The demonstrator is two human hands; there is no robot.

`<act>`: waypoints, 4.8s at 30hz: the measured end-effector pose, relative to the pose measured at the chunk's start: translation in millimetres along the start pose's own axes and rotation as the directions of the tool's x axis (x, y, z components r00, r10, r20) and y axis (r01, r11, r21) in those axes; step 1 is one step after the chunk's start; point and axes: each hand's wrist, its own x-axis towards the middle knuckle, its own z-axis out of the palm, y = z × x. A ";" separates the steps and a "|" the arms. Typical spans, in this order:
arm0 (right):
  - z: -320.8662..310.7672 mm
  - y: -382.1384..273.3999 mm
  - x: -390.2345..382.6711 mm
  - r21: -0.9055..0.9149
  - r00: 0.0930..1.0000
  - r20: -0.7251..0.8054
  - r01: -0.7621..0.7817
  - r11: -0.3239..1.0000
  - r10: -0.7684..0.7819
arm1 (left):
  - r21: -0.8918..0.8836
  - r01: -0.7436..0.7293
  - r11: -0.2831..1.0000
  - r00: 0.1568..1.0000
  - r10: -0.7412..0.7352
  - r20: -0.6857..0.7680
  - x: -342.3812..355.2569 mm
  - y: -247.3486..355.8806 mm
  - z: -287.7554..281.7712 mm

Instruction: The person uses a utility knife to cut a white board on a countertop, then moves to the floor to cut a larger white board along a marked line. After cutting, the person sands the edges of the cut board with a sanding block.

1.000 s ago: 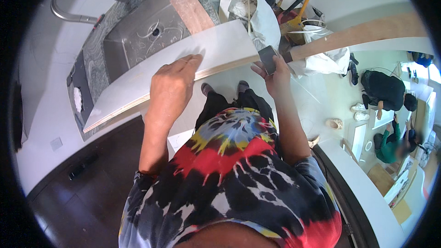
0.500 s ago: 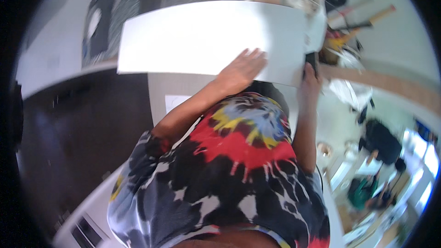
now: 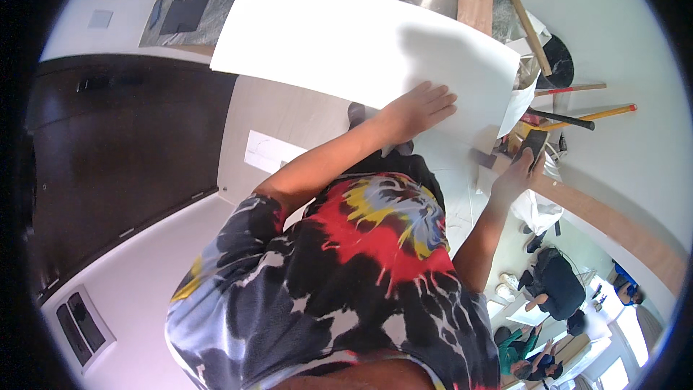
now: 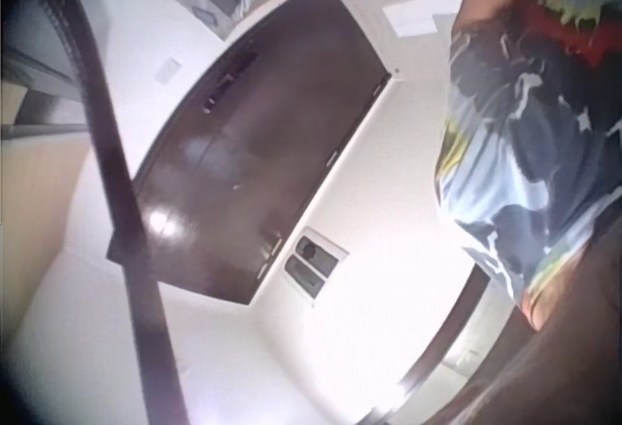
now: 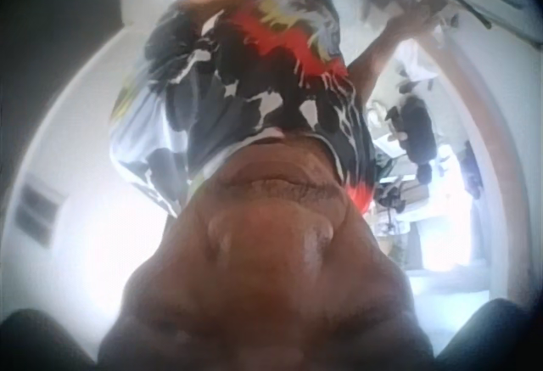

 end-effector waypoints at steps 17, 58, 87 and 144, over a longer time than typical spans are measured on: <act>246.2 -79.3 95.6 -0.065 0.865 0.491 -0.081 0.995 0.103 | -0.181 0.248 0.952 0.965 -0.227 0.133 -52.8 -146.1 -63.1; 291.7 -96.6 380.5 -0.218 0.205 0.976 0.912 0.349 0.075 | 0.021 0.821 0.571 0.544 -0.793 0.275 -15.1 -18.9 -253.0; 104.9 -100.4 174.5 -0.152 0.749 0.340 0.641 0.752 -0.569 | -0.264 0.964 0.027 -0.066 -0.939 -0.337 -298.2 290.0 -164.6; 216.2 710.4 -365.4 -0.184 -0.129 0.942 0.570 0.801 0.309 | -0.736 -0.060 -0.674 -0.743 -0.463 0.484 -761.7 103.4 608.2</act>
